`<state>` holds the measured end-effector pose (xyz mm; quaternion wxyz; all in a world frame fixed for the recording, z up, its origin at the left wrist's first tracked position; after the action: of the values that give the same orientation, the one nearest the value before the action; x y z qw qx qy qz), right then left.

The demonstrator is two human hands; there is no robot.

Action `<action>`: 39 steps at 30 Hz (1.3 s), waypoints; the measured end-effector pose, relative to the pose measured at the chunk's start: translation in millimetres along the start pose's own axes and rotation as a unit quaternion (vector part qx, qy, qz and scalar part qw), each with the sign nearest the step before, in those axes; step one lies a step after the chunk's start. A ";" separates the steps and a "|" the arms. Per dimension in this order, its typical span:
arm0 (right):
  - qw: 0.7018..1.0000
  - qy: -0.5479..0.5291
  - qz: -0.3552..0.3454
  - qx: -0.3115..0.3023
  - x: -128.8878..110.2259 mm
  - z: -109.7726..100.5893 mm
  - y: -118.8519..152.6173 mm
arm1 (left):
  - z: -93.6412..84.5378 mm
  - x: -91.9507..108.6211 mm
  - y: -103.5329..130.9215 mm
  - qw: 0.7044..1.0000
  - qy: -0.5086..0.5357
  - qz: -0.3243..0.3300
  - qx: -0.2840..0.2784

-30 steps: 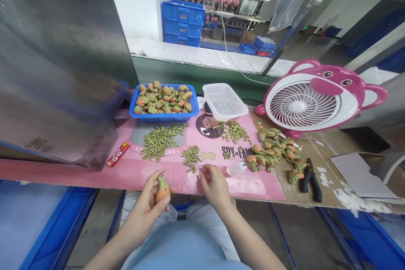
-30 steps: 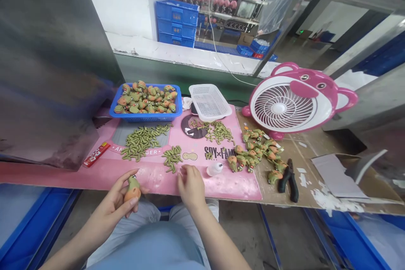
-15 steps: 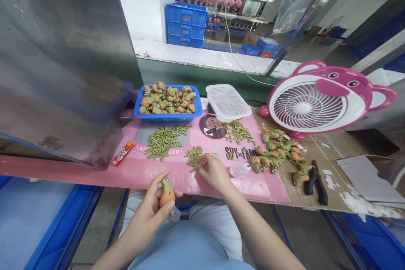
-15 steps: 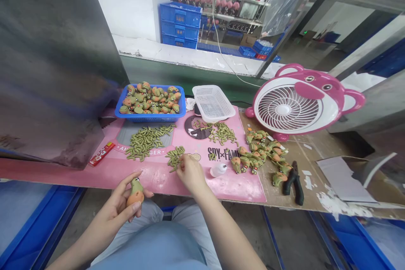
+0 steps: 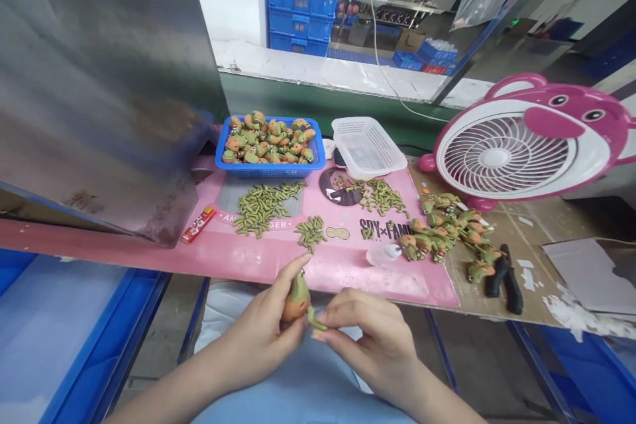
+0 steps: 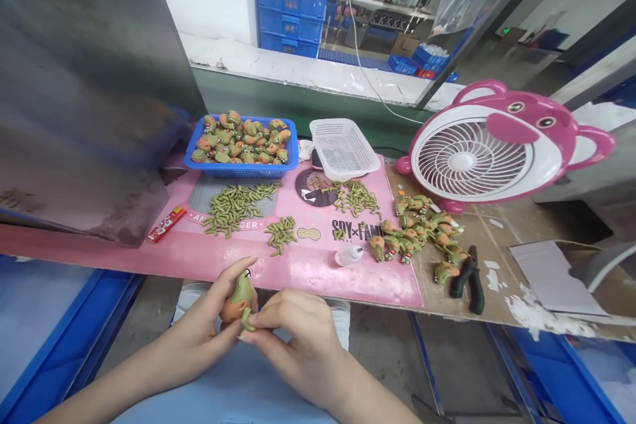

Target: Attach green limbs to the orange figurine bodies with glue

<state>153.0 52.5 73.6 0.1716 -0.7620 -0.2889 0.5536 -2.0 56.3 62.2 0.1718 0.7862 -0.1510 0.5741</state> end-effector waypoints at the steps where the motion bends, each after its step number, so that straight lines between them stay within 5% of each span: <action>1: 1.000 0.003 -0.004 -0.004 0.0 0.5 -0.2 | 0.4 1.9 -0.4 1.000 -0.014 0.009 -0.009; 18: 0.998 0.027 0.032 -0.040 4.6 3.4 8.6 | -0.7 4.0 -1.5 0.984 -0.160 0.028 -0.071; 39: 0.997 0.027 0.049 -0.056 6.6 4.3 9.3 | 0.7 4.8 -0.7 0.969 -0.234 0.026 -0.072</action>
<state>152.7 49.3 61.9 0.1089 -0.7986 -0.2766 0.5233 0.3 56.5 66.5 0.1727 0.8803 -0.2482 0.3656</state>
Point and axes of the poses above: each hand's wrist, its own y-axis away from the middle knuckle, its own z-axis out of the palm, x = y × z, the point moved 1 cm from there along -y, towards the middle knuckle, and after that the axes turned 3 degrees about x, right-handed, at the moved point
